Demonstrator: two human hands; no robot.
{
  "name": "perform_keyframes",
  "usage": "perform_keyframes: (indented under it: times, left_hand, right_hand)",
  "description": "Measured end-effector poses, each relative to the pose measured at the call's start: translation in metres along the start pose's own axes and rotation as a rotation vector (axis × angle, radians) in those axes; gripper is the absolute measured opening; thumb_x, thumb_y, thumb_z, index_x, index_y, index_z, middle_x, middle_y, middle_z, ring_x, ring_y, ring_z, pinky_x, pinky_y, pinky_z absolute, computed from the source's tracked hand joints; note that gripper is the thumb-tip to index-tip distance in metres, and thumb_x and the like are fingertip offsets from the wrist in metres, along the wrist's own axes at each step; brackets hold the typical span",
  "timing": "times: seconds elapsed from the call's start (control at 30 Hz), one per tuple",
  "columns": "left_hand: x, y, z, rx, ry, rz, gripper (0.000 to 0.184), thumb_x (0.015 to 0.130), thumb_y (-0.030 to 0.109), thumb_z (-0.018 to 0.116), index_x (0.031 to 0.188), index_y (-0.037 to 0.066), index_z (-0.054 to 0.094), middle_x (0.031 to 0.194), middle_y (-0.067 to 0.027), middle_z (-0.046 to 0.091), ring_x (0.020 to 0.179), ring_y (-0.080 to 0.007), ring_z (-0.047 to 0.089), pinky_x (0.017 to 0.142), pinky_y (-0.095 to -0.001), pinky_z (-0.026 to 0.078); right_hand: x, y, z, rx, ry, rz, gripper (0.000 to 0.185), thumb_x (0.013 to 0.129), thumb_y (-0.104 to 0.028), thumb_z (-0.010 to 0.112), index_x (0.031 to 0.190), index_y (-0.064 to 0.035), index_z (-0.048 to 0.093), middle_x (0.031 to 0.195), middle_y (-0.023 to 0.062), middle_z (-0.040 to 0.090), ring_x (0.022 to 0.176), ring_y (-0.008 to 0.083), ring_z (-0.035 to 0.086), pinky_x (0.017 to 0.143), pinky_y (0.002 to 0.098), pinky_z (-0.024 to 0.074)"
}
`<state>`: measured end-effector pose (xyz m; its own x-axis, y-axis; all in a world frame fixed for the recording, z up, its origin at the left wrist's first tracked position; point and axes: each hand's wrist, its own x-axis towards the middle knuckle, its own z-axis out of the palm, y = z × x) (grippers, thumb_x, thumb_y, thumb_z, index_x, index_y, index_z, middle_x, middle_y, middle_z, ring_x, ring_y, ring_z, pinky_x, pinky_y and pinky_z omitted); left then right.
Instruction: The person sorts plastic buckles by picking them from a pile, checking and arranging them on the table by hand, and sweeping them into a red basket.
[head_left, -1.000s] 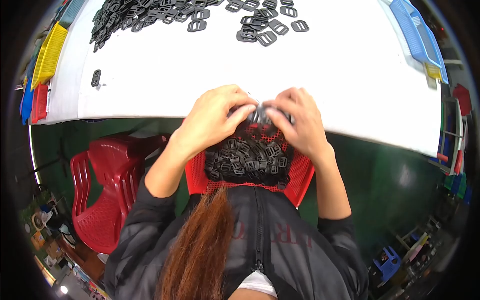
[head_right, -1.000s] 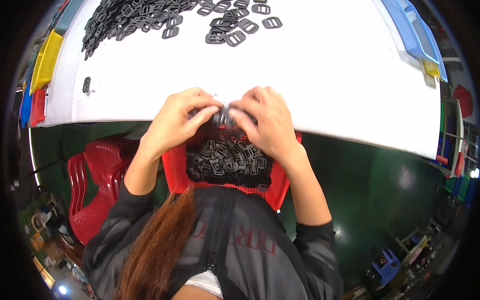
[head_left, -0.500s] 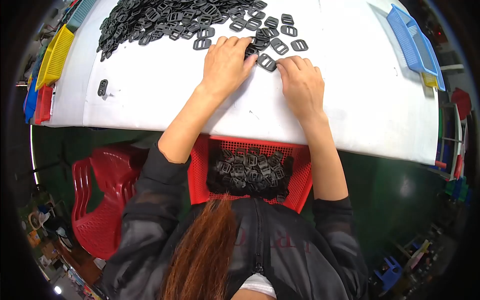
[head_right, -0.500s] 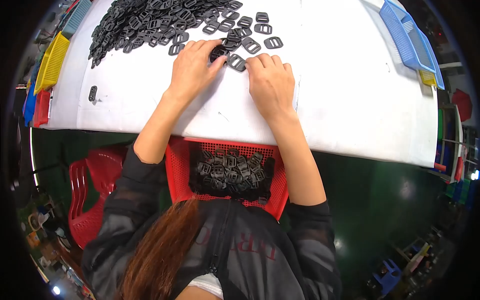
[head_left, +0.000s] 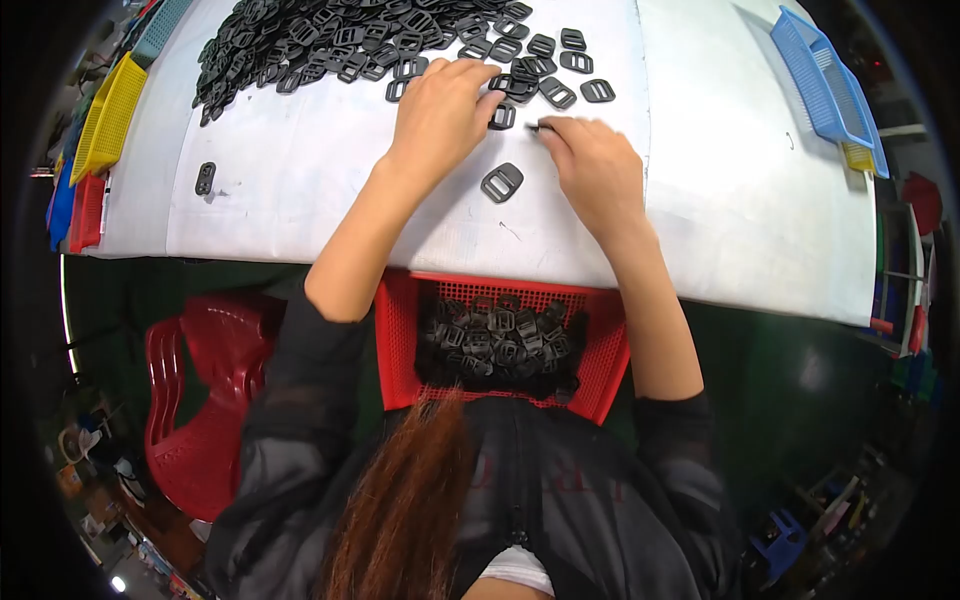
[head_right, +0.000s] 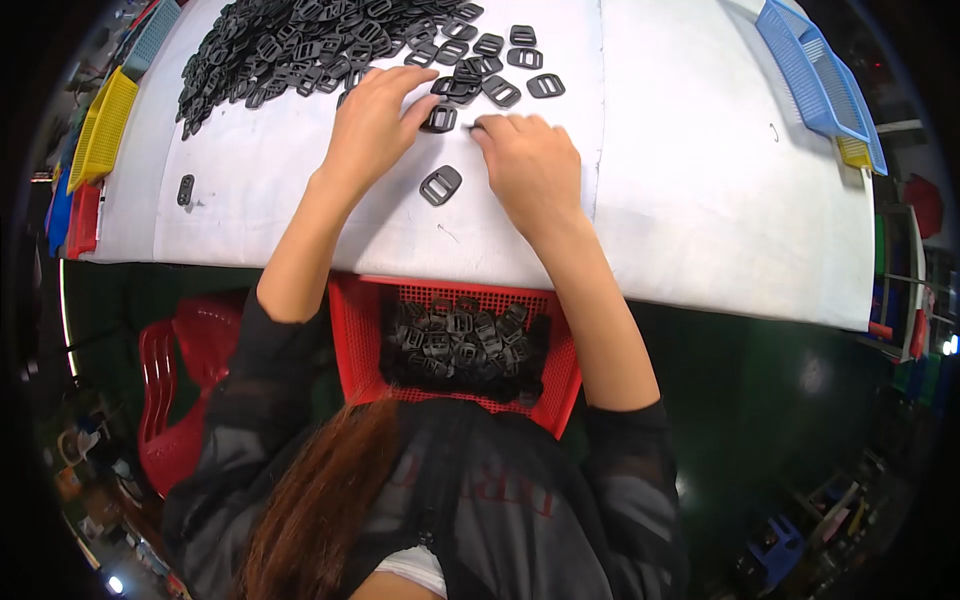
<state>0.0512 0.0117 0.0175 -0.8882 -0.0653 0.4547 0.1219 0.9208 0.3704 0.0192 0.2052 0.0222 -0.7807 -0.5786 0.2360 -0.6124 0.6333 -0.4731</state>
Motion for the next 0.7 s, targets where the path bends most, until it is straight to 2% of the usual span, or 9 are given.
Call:
perform_keyframes:
  times: [0.03,0.13,0.23,0.3,0.43,0.57,0.6,0.67,0.7]
  left_hand:
    - [0.005,-0.003,0.007,-0.001,-0.014,-0.003,0.027,0.085,0.021,0.069,0.107,0.007,0.07,0.104,-0.0095,0.07,0.094,-0.0295,0.062,0.084,-0.0382,0.049]
    - [0.013,-0.012,0.014,-0.056,-0.055,-0.037,0.023,0.086,0.021,0.067,0.103,0.007,0.072,0.1,-0.0099,0.071,0.094,-0.0295,0.063,0.085,-0.0383,0.049]
    - [0.013,-0.008,0.001,-0.143,-0.002,-0.087,0.019,0.087,0.018,0.067,0.099,0.005,0.074,0.093,-0.0115,0.072,0.086,-0.0269,0.065,0.08,-0.0351,0.05]
    - [0.003,-0.001,-0.019,-0.225,0.024,-0.142,0.018,0.087,0.016,0.067,0.1,0.005,0.074,0.091,-0.0118,0.072,0.082,-0.0244,0.066,0.076,-0.0329,0.051]
    - [-0.023,0.008,-0.054,-0.284,-0.498,-0.467,0.019,0.087,0.014,0.066,0.102,0.003,0.073,0.087,-0.0113,0.073,0.078,-0.0202,0.067,0.074,-0.0317,0.051]
    - [-0.026,-0.007,-0.031,-0.097,-0.164,-0.098,0.024,0.086,0.016,0.068,0.106,0.005,0.072,0.098,-0.0123,0.071,0.087,-0.0274,0.065,0.081,-0.035,0.05]
    - [-0.021,-0.004,-0.028,-0.078,-0.157,-0.067,0.029,0.084,0.018,0.069,0.111,0.005,0.07,0.109,-0.012,0.068,0.098,-0.0294,0.061,0.086,-0.037,0.048]
    - [-0.014,-0.007,-0.008,-0.094,-0.085,-0.006,0.032,0.084,0.018,0.069,0.113,0.006,0.069,0.113,-0.011,0.066,0.102,-0.0288,0.059,0.088,-0.0374,0.047]
    - [-0.011,-0.008,-0.001,-0.099,-0.05,0.023,0.033,0.083,0.018,0.07,0.114,0.007,0.069,0.115,-0.0105,0.066,0.104,-0.0284,0.058,0.088,-0.0376,0.047]
  right_hand:
    - [-0.005,-0.004,-0.01,0.163,-0.095,0.121,0.025,0.084,-0.026,0.07,0.102,-0.0099,0.07,0.092,0.0023,0.065,0.092,0.0221,0.062,0.074,0.0351,0.0495]
    - [-0.012,-0.006,-0.034,0.212,-0.242,0.141,0.023,0.084,-0.025,0.07,0.103,-0.0113,0.071,0.096,0.0039,0.065,0.095,0.0237,0.062,0.075,0.0366,0.051]
    - [0.003,0.014,-0.018,0.0,0.079,-0.004,0.026,0.083,-0.024,0.071,0.105,-0.0103,0.071,0.099,0.0041,0.064,0.096,0.0238,0.062,0.077,0.0375,0.0511]
    - [0.02,0.022,-0.007,-0.095,0.153,-0.042,0.028,0.083,-0.025,0.071,0.107,-0.0093,0.07,0.102,0.0056,0.064,0.096,0.0229,0.061,0.078,0.0376,0.0512]
    - [0.041,0.033,0.013,-0.299,0.163,-0.142,0.03,0.086,-0.027,0.068,0.111,-0.0096,0.069,0.1,0.0055,0.065,0.092,0.0226,0.062,0.077,0.036,0.0513]
    - [0.036,0.021,0.002,-0.33,0.09,-0.06,0.026,0.082,-0.024,0.071,0.104,-0.011,0.071,0.094,0.0051,0.066,0.09,0.0237,0.063,0.076,0.038,0.0508]
    - [0.032,0.017,-0.009,-0.186,-0.016,0.027,0.025,0.082,-0.024,0.071,0.103,-0.0117,0.071,0.092,0.0054,0.066,0.089,0.0243,0.064,0.076,0.0382,0.0509]
    - [0.022,0.012,-0.03,0.104,-0.227,0.202,0.023,0.082,-0.025,0.07,0.102,-0.0131,0.072,0.09,0.0059,0.066,0.088,0.0256,0.064,0.076,0.0386,0.051]
    - [0.021,0.012,-0.028,0.048,-0.161,0.144,0.023,0.082,-0.026,0.071,0.101,-0.0135,0.072,0.09,0.0062,0.066,0.088,0.0261,0.064,0.075,0.0388,0.0511]
